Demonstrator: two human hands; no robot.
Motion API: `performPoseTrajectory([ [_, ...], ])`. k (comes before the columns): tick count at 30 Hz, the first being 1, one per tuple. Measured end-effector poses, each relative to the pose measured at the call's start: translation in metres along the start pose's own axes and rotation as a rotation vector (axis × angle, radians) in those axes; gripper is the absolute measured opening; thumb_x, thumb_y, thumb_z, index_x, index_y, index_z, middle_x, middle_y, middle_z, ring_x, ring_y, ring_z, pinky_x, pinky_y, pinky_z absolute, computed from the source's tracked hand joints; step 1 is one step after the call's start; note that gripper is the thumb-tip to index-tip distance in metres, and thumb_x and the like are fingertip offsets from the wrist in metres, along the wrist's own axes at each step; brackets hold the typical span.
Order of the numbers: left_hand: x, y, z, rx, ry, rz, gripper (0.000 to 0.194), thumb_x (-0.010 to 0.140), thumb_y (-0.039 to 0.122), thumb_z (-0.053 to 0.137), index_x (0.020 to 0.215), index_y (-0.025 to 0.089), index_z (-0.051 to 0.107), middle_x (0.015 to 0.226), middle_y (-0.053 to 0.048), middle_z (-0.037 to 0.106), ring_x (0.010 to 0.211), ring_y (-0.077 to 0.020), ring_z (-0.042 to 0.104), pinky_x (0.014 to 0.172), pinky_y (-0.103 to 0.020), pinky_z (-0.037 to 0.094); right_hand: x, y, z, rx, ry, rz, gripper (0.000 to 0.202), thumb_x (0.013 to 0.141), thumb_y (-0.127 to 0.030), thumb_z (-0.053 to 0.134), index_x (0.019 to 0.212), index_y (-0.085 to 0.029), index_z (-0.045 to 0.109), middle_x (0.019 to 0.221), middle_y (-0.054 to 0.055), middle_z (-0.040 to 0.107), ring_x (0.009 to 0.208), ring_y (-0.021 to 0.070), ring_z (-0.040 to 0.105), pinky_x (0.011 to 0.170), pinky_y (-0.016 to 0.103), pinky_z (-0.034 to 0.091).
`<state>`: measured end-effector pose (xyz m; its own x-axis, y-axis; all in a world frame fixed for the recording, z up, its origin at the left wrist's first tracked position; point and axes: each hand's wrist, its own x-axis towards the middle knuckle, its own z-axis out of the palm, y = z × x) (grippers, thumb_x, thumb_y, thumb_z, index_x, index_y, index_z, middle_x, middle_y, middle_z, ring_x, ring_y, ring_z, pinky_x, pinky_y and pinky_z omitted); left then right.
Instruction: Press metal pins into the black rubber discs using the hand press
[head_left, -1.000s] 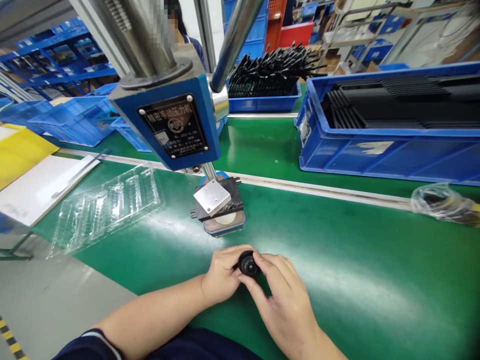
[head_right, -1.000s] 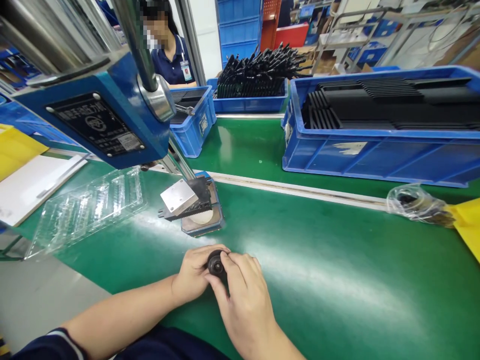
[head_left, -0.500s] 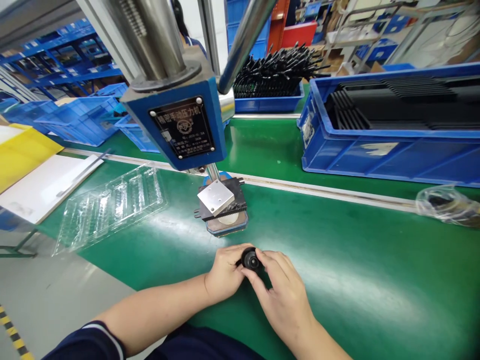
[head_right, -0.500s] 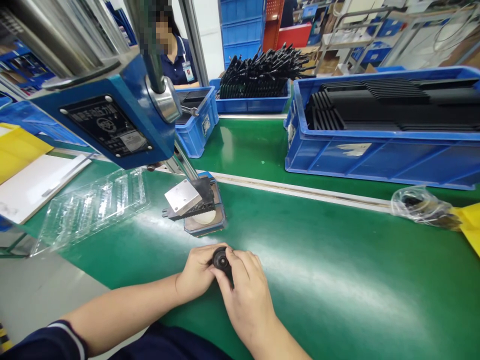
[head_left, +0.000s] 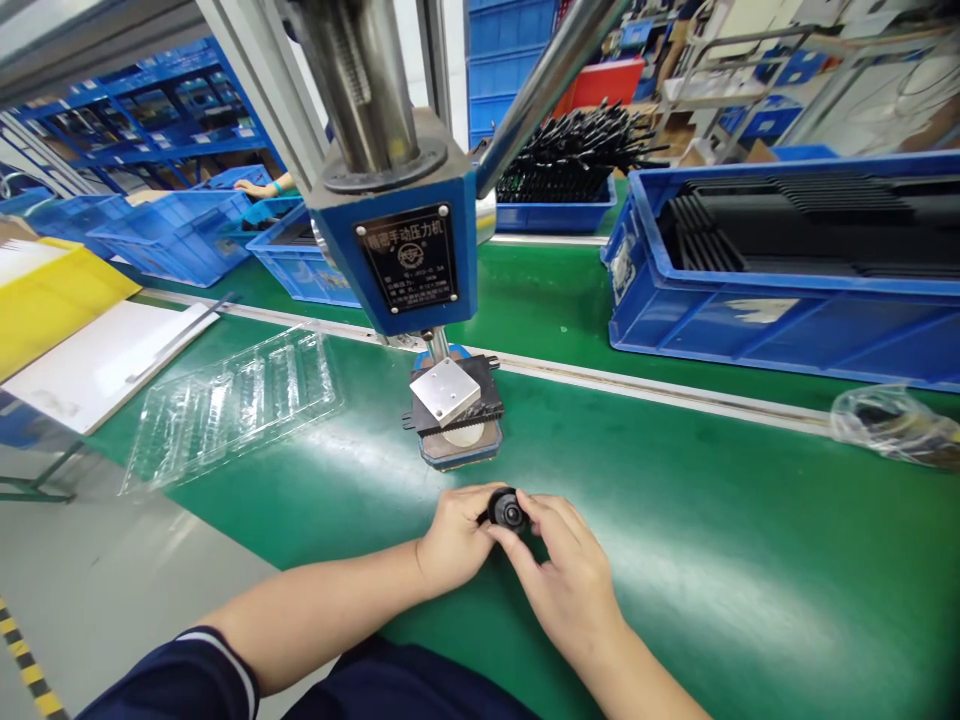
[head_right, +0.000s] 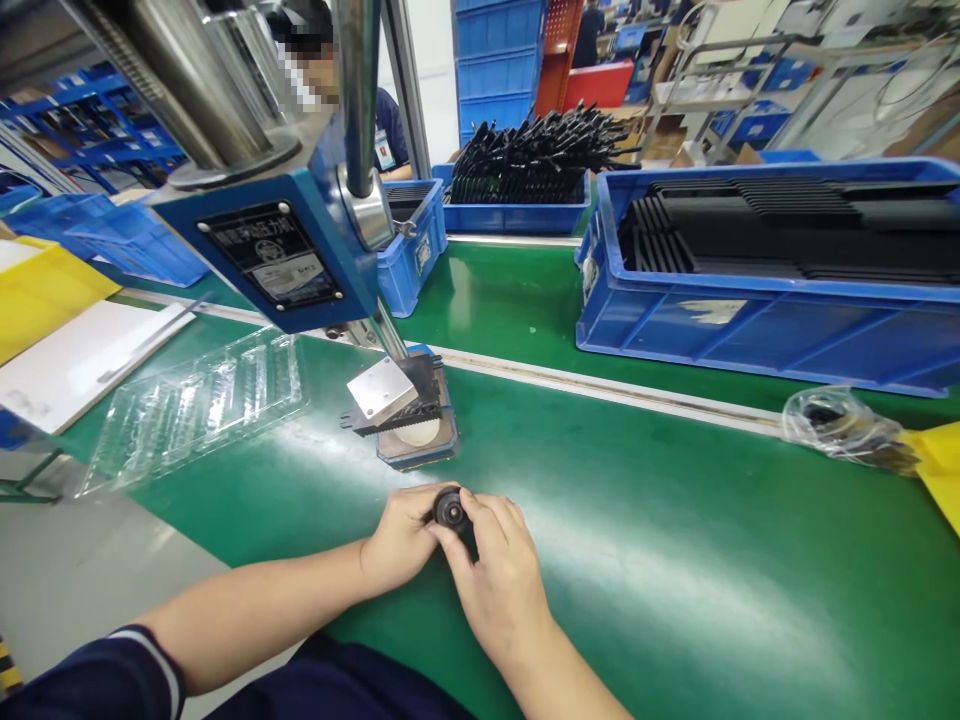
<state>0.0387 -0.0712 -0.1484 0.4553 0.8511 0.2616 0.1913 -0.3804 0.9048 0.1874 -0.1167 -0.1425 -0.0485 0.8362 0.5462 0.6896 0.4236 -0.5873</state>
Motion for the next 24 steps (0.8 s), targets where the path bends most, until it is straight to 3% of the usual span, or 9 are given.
performPoseTrajectory([
  [6, -0.0012, -0.0029, 0.0014, 0.031, 0.029, 0.002, 0.022, 0.081, 0.004, 0.056, 0.092, 0.015, 0.071, 0.082, -0.005, 0.07, 0.075, -0.0166, 0.065, 0.073, -0.028, 0.053, -0.001, 0.0004, 0.0017, 0.003, 0.022, -0.006, 0.032, 0.086, -0.024, 0.067, 0.115, -0.016, 0.056, 0.095, 0.007, 0.062, 0.084, 0.0175, 0.06, 0.075, 0.034, 0.054],
  [14, -0.0028, -0.0063, 0.0019, 0.049, 0.038, 0.014, 0.024, 0.085, 0.011, 0.056, 0.102, 0.017, 0.072, 0.094, -0.007, 0.074, 0.084, -0.0188, 0.068, 0.081, -0.032, 0.055, 0.0006, 0.0024, 0.0044, 0.003, 0.059, -0.017, 0.03, 0.088, -0.027, 0.066, 0.114, -0.016, 0.058, 0.096, 0.008, 0.063, 0.087, 0.0186, 0.061, 0.078, 0.036, 0.055],
  [24, -0.0057, -0.0035, 0.0024, 0.077, 0.03, 0.031, 0.022, 0.085, 0.012, 0.059, 0.104, 0.017, 0.071, 0.096, -0.007, 0.074, 0.09, -0.0197, 0.069, 0.084, -0.032, 0.054, 0.0008, -0.0004, -0.0027, -0.003, -0.029, 0.023, 0.029, 0.088, -0.032, 0.065, 0.11, -0.014, 0.062, 0.093, 0.008, 0.064, 0.088, 0.0194, 0.061, 0.08, 0.037, 0.054],
])
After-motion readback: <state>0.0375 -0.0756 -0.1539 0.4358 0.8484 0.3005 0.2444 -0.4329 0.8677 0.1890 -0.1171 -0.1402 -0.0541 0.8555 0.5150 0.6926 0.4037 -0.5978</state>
